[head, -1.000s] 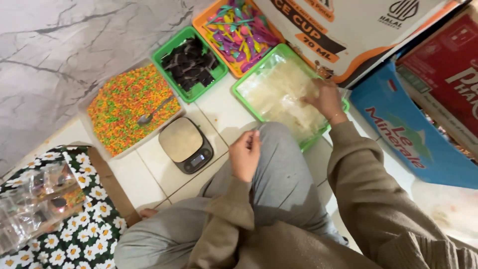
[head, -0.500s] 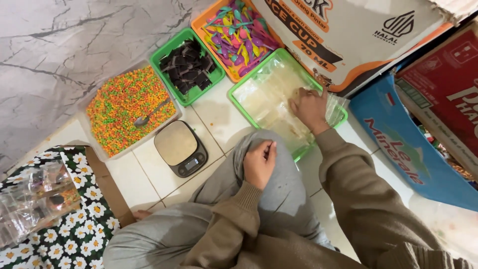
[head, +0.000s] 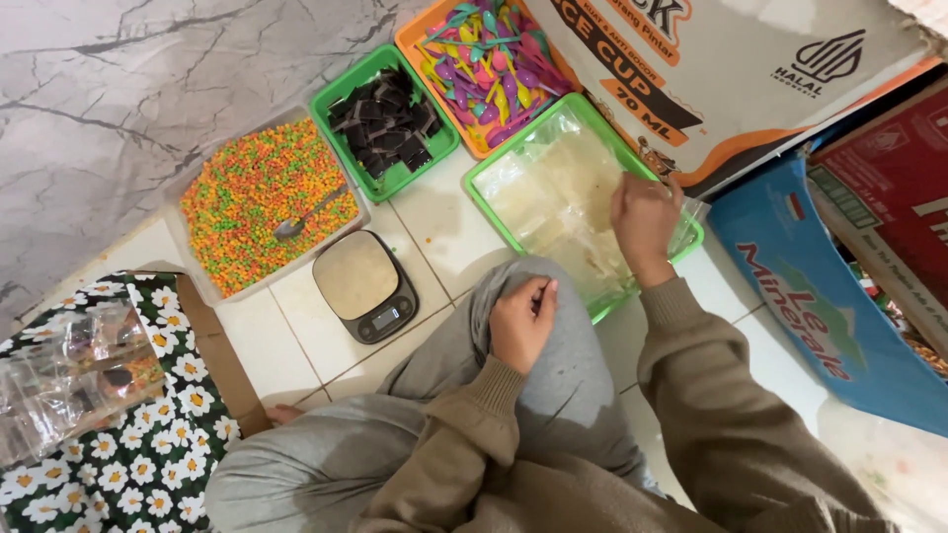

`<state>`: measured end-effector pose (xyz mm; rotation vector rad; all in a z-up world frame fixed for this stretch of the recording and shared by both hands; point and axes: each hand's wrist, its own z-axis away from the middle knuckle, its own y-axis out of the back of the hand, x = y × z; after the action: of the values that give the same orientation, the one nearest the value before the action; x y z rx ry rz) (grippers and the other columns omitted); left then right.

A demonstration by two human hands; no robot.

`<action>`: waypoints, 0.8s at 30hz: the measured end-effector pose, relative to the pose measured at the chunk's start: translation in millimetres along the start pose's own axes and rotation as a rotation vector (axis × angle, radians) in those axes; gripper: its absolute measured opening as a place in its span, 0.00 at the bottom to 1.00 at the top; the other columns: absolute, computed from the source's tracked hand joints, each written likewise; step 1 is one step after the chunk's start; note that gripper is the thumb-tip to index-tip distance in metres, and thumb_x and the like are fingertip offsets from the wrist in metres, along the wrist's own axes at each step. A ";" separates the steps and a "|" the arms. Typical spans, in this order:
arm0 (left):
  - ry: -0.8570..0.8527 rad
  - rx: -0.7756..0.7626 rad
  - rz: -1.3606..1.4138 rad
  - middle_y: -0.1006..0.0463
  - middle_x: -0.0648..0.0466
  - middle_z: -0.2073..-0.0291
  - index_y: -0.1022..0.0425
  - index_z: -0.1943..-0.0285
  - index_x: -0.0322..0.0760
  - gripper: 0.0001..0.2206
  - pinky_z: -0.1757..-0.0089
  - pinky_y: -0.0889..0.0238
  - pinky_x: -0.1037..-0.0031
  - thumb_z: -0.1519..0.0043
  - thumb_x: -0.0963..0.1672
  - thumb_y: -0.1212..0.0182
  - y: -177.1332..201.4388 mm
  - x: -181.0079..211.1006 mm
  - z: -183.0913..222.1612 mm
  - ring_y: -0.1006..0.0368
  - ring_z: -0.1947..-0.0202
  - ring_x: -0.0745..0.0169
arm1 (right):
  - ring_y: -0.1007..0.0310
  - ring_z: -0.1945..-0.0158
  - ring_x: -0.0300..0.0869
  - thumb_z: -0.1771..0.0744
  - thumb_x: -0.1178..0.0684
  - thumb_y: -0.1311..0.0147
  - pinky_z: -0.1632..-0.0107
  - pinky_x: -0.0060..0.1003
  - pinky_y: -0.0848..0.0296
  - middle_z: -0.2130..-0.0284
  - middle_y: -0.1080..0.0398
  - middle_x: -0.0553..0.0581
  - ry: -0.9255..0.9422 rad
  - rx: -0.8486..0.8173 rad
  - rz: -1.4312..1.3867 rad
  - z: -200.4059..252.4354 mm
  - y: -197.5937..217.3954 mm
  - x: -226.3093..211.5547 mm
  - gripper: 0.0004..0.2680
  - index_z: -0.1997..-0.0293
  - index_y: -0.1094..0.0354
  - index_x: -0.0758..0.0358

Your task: Preparing components for peanut rolls by packaging colorful sprinkles and other toppings into small bags using a spoon and a digital scale.

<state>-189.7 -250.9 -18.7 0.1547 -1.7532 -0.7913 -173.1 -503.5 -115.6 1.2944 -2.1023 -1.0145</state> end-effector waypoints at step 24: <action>0.065 0.106 0.544 0.15 0.47 0.66 0.16 0.55 0.37 0.04 0.63 0.22 0.72 0.38 0.40 0.32 47.2 58.9 -17.4 0.17 0.62 0.56 | 0.20 0.54 0.49 0.33 0.64 0.39 0.51 0.39 0.21 0.55 0.23 0.66 -0.524 -0.304 -1.328 -1.7 218.9 -88.3 0.12 0.44 0.26 0.69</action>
<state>-180.8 -250.6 58.4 -0.2183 -1.6644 -0.2942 -252.8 -363.2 56.7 2.4516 -1.0214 -2.2457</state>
